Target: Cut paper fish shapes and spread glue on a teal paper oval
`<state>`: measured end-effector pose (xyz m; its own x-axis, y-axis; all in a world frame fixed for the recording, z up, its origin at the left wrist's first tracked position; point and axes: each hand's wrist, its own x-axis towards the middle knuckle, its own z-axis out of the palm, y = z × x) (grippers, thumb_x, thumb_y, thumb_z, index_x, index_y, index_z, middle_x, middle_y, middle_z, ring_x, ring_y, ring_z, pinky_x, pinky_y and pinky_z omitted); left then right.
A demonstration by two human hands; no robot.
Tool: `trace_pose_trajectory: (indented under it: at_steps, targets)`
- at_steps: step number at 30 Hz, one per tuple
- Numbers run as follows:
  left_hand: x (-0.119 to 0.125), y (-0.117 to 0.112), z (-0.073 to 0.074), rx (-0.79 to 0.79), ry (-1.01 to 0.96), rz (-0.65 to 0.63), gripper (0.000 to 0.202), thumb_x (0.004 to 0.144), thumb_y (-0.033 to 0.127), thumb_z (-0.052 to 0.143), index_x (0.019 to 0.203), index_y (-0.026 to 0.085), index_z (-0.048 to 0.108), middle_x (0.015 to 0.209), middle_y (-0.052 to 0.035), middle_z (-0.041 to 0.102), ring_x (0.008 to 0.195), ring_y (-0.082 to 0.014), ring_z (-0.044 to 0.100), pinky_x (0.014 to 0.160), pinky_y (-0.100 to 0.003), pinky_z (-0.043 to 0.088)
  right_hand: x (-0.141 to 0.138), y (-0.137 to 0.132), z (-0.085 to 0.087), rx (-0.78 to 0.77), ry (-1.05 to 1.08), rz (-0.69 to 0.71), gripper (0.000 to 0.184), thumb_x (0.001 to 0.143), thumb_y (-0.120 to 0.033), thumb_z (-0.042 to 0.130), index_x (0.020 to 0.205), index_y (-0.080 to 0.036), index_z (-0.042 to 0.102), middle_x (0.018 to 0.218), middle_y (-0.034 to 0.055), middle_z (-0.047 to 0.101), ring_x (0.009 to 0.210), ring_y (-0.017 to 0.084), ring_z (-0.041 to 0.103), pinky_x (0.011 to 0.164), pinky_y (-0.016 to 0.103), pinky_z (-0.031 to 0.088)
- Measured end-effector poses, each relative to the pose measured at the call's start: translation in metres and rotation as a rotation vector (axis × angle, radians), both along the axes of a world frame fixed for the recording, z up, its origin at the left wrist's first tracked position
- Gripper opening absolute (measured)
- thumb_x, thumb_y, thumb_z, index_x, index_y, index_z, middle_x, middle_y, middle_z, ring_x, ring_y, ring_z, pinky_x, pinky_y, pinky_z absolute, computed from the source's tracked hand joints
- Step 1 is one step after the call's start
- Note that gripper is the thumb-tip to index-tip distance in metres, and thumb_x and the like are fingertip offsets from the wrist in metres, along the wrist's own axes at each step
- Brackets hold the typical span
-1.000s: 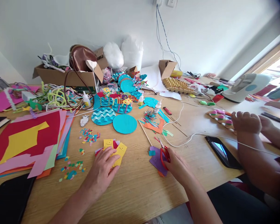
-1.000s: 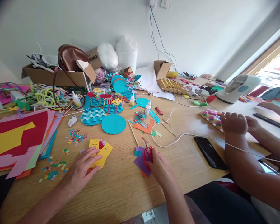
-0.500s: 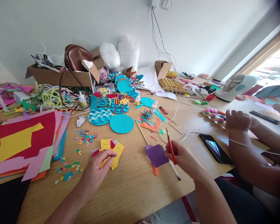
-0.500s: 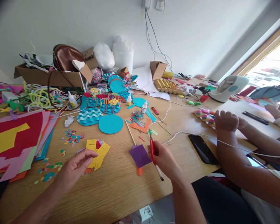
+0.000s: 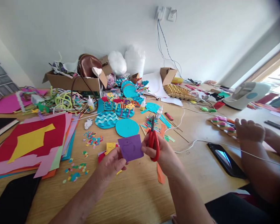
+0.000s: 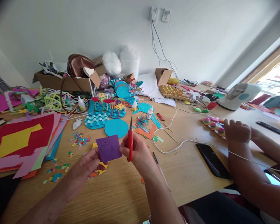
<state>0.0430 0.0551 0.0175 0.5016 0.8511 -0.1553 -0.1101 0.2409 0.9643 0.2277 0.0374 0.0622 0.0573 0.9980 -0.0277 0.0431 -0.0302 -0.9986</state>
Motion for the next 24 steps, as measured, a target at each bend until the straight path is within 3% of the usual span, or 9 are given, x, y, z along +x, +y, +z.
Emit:
trace_pose_trajectory:
  at_steps: [6,9,14,18,24]
  targets:
    - [-0.009,0.006,0.006,0.011,0.070,0.303,0.029,0.063,0.036,0.065,0.086,0.017,0.066,0.068,-0.0005,0.064,0.063,-0.0156,0.057,0.057,-0.024,0.044,-0.030,0.013,-0.011,-0.012,0.060,0.044,0.024,0.066,-0.029,0.064,0.077,-0.019,0.046,0.067,-0.0034,0.051,0.057,0.009,0.044,0.050,0.021,0.034]
    - [-0.014,0.009,0.006,0.035,0.101,0.396,0.028,0.064,0.035,0.064,0.086,0.018,0.066,0.068,0.0008,0.064,0.055,-0.0125,0.053,0.052,-0.021,0.042,-0.039,0.013,-0.017,-0.027,0.055,0.054,0.025,0.067,-0.034,0.064,0.077,-0.019,0.047,0.070,-0.0022,0.052,0.058,0.010,0.044,0.050,0.021,0.034]
    - [-0.015,0.009,0.007,0.059,0.079,0.359,0.028,0.068,0.035,0.063,0.091,0.020,0.064,0.069,0.0015,0.063,0.059,-0.0132,0.055,0.056,-0.022,0.044,-0.050,0.014,-0.028,-0.040,0.110,0.076,0.027,0.062,-0.033,0.066,0.073,-0.020,0.046,0.065,-0.0040,0.047,0.059,0.011,0.043,0.052,0.021,0.035]
    - [-0.015,0.008,0.009,0.021,-0.009,0.296,0.030,0.071,0.038,0.060,0.095,0.020,0.061,0.072,0.0008,0.063,0.061,-0.0140,0.056,0.054,-0.023,0.043,-0.050,0.014,-0.026,-0.065,0.114,0.115,0.027,0.063,-0.033,0.066,0.073,-0.020,0.045,0.065,-0.0040,0.047,0.060,0.011,0.044,0.053,0.022,0.036]
    - [-0.018,0.011,0.001,-0.036,-0.006,0.329,0.015,0.065,0.031,0.065,0.067,0.017,0.059,0.054,0.0046,0.055,0.049,-0.0097,0.049,0.050,-0.021,0.040,-0.053,0.011,-0.024,-0.054,0.110,0.128,0.030,0.066,-0.039,0.065,0.078,-0.019,0.046,0.065,-0.0039,0.046,0.059,0.011,0.042,0.053,0.022,0.035]
